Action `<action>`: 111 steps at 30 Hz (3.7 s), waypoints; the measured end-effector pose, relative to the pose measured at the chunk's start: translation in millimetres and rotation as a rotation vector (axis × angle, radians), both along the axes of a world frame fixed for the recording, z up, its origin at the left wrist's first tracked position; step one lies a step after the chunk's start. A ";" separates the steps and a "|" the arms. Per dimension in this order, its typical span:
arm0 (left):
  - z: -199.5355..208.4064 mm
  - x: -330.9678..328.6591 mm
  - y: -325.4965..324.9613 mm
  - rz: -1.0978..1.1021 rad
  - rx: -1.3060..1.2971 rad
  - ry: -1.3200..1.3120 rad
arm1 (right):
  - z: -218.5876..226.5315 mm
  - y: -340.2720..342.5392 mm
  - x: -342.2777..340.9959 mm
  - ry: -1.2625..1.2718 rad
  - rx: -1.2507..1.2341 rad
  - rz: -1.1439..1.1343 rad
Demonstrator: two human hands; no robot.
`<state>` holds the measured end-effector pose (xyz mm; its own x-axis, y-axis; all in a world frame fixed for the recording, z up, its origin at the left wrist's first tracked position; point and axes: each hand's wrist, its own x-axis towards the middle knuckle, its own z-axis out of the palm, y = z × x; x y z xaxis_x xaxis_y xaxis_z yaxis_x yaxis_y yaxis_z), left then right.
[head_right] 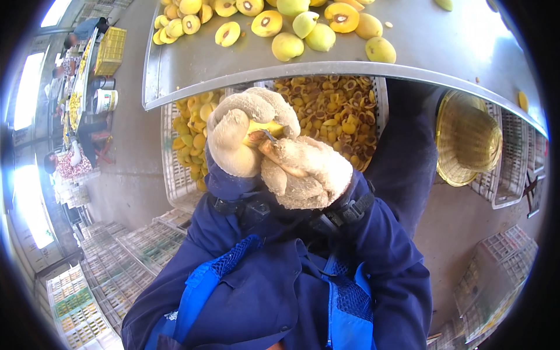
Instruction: The person repeatedly picks up yellow fruit, uses a small tool to remove the pit, and places the pitted fruit on a table while discarding the pits into a basket. The process is continuous and methodical.
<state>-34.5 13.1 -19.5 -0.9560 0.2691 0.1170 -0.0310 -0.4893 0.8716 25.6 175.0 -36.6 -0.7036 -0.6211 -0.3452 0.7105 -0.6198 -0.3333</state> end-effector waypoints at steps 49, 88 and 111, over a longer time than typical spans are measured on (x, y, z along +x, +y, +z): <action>34.9 -32.2 -9.3 0.182 0.001 -0.194 | 38.9 -24.3 -17.9 0.759 1.125 -0.335; -35.2 -209.0 -0.5 -0.182 -1.252 0.139 | 5.7 41.4 5.2 0.668 1.315 -0.149; 27.2 -9.8 -12.5 0.028 0.378 -0.386 | 56.3 -26.4 14.9 0.668 1.196 -0.300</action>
